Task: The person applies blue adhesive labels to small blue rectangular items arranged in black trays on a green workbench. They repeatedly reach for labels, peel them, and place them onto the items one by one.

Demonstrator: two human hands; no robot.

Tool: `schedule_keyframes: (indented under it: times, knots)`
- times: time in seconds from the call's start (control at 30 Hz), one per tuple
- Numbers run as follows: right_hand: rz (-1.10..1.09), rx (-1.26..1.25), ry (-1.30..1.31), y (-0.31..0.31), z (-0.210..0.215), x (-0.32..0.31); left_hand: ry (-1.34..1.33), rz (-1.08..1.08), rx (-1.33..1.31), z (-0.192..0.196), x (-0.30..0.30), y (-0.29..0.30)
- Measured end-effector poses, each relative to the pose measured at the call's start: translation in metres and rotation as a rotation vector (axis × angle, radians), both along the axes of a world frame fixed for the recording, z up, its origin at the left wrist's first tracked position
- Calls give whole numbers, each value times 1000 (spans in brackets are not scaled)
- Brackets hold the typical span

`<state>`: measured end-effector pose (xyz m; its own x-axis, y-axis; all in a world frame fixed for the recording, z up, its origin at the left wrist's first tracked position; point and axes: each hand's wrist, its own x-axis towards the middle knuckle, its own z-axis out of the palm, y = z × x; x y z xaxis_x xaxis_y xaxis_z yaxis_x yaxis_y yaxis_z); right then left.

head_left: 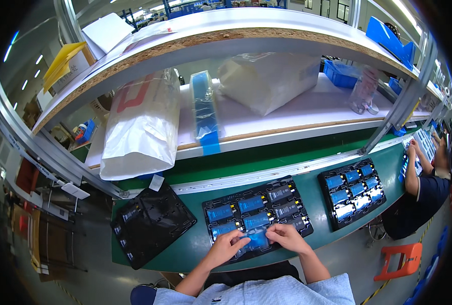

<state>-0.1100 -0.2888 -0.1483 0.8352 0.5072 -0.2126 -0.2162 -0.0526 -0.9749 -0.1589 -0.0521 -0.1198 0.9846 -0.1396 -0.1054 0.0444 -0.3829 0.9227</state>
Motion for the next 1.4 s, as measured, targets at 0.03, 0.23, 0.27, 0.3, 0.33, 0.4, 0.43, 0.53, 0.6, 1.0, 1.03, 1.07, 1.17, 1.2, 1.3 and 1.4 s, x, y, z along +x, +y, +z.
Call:
schedule_keyframes:
  times: [0.03,0.23,0.27,0.3,0.33,0.4,0.43,0.53,0.6,1.0,1.03,1.07,1.17,1.2,1.3,1.4]
  knots:
    - [2,22,30,-3,9,-6,18,3,7,0,-5,0]
    - [73,-17,-37,-7,-5,-18,-97,-34,255,10,-15,-5]
    - [62,24,29,-8,-9,-21,-95,-64,352,14,-16,-5]
    - [58,65,94,-8,-10,-21,-223,-26,401,19,-17,-7]
    - [81,21,38,-7,-8,-22,-351,12,449,24,-19,-9]
    - [125,-67,-70,-5,-1,-27,-464,-7,452,31,-23,-13]
    - [132,-86,-134,-3,4,-29,-449,-64,408,32,-24,-14]
    - [171,-137,-260,4,22,-31,-249,-193,305,25,-31,-14]
    - [123,-90,-357,3,20,-34,-238,-166,250,21,-30,-17]
    - [-207,-93,-276,-56,28,7,-224,145,379,40,-13,10]
    - [-300,-69,-204,-66,36,19,-246,188,393,37,-11,18]
    - [-350,-50,-189,-75,38,34,-197,172,426,42,-8,24]
    - [-412,-131,-150,-86,33,79,-170,35,397,30,4,27]
    - [-399,-104,-134,-85,20,93,-181,-26,370,23,7,26]
    - [-267,-128,-82,-67,12,115,-76,-258,485,29,28,2]
    - [-186,-221,-123,-55,-11,131,-108,-321,504,12,52,-19]
